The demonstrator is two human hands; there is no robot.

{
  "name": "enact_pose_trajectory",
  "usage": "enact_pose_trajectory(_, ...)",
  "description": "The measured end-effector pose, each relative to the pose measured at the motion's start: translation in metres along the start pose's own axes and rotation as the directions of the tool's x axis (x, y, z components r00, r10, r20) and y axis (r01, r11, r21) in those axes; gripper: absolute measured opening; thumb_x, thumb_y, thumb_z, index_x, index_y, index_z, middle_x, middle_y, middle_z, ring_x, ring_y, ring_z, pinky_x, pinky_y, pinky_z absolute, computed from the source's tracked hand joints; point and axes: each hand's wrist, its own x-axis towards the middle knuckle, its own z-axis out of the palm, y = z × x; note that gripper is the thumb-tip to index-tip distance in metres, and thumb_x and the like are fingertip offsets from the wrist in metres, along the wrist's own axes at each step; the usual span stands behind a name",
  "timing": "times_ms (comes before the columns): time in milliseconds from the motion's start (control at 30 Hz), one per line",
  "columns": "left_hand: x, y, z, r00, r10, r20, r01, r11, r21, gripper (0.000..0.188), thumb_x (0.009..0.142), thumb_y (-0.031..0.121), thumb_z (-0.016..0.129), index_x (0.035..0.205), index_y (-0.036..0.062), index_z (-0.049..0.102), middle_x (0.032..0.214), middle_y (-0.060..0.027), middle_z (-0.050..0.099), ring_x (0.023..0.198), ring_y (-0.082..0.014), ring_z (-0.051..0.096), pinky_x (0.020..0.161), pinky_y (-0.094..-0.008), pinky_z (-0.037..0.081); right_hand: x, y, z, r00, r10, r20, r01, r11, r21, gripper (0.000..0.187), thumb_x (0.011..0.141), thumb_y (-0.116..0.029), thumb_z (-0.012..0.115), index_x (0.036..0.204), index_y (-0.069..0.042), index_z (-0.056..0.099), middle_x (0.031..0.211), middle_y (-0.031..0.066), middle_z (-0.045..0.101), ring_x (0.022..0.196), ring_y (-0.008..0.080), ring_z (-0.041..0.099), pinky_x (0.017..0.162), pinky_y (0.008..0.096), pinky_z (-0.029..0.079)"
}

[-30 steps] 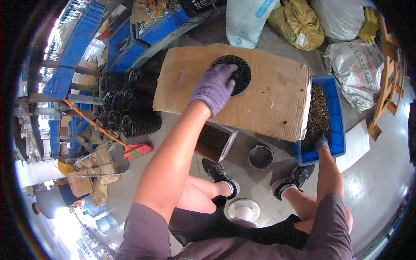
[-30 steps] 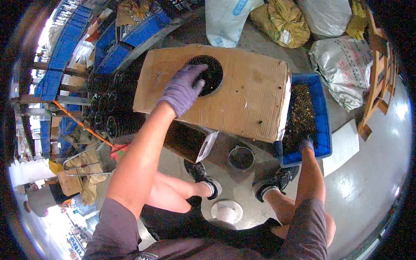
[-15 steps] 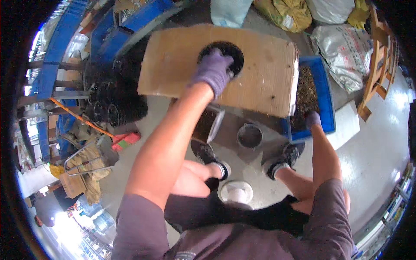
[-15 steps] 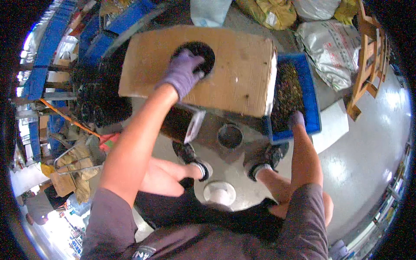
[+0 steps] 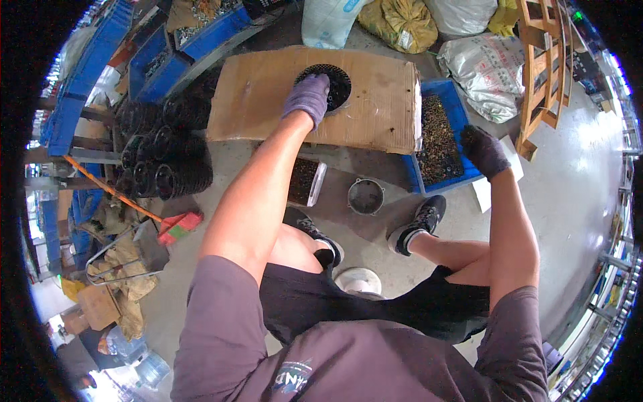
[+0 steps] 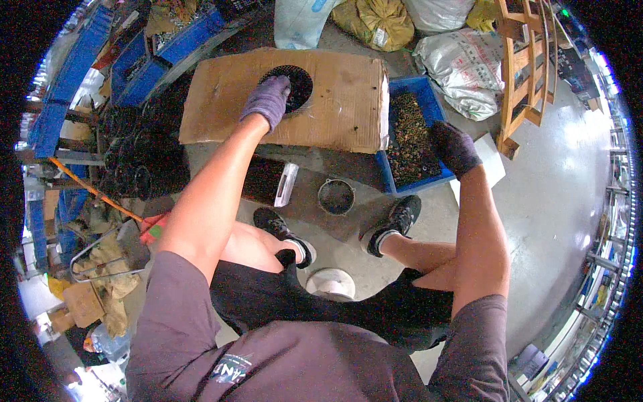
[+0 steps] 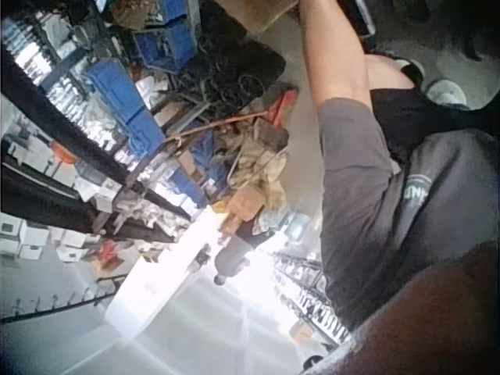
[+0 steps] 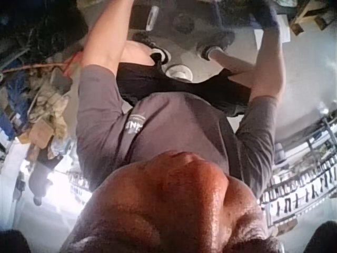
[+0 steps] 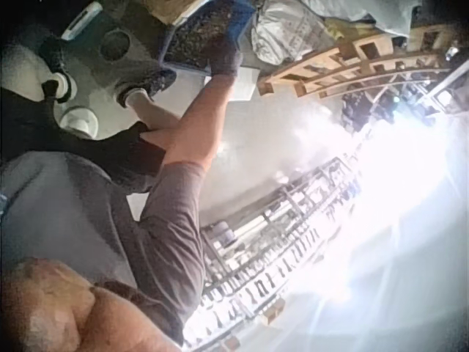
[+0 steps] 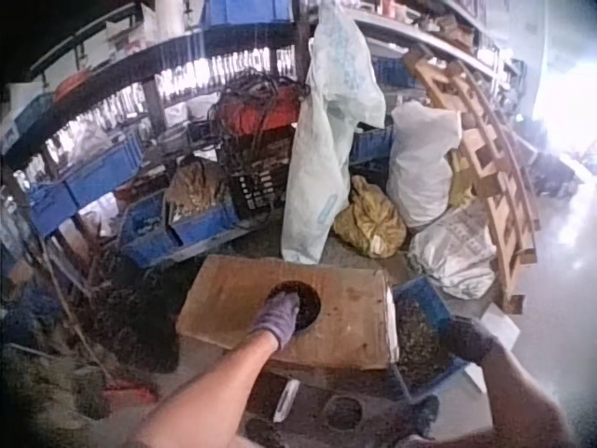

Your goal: The person inserts small metal components into black plastic circular rings by hand, taking the components from a cardboard box and placing them into the rings.

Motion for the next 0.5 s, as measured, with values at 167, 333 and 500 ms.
enact_pose_trajectory(167,0.005,0.000,-0.015,0.968,-0.164,-0.190,0.114,0.962,-0.248,0.020,0.094,0.024,0.055,0.102,0.0063,0.058,0.099,-0.0235,0.064,0.096,-0.0441,0.060,0.082,-0.0487,0.048,0.014,-0.017,-0.052,0.945,0.274,0.176,-0.248,0.255,0.935,0.030,0.089,-0.018,0.062,0.116,-0.005,0.062,0.109,0.0108,0.066,0.106,0.0278,0.062,0.087,0.0362,0.051)
enact_pose_trajectory(333,0.000,-0.011,-0.028,0.955,-0.246,-0.168,0.182,0.929,-0.323,0.019,0.095,0.022,0.055,0.098,0.0039,0.056,0.094,-0.0270,0.063,0.095,-0.0448,0.061,0.079,-0.0498,0.048,0.022,-0.077,-0.082,0.936,0.151,0.318,-0.225,-0.439,0.870,0.026,0.099,-0.026,0.057,0.117,-0.008,0.062,0.107,0.0046,0.066,0.090,0.0112,0.061,0.070,0.0249,0.052)
enact_pose_trajectory(500,-0.010,-0.017,-0.026,0.964,-0.192,-0.183,0.114,0.923,-0.367,0.020,0.092,0.024,0.060,0.099,0.0044,0.060,0.097,-0.0220,0.066,0.093,-0.0402,0.063,0.081,-0.0451,0.050,0.022,-0.175,-0.116,0.892,0.334,0.305,-0.234,-0.238,0.943,0.031,0.098,-0.021,0.056,0.124,-0.004,0.057,0.099,0.0042,0.061,0.085,0.0117,0.057,0.068,0.0208,0.047)
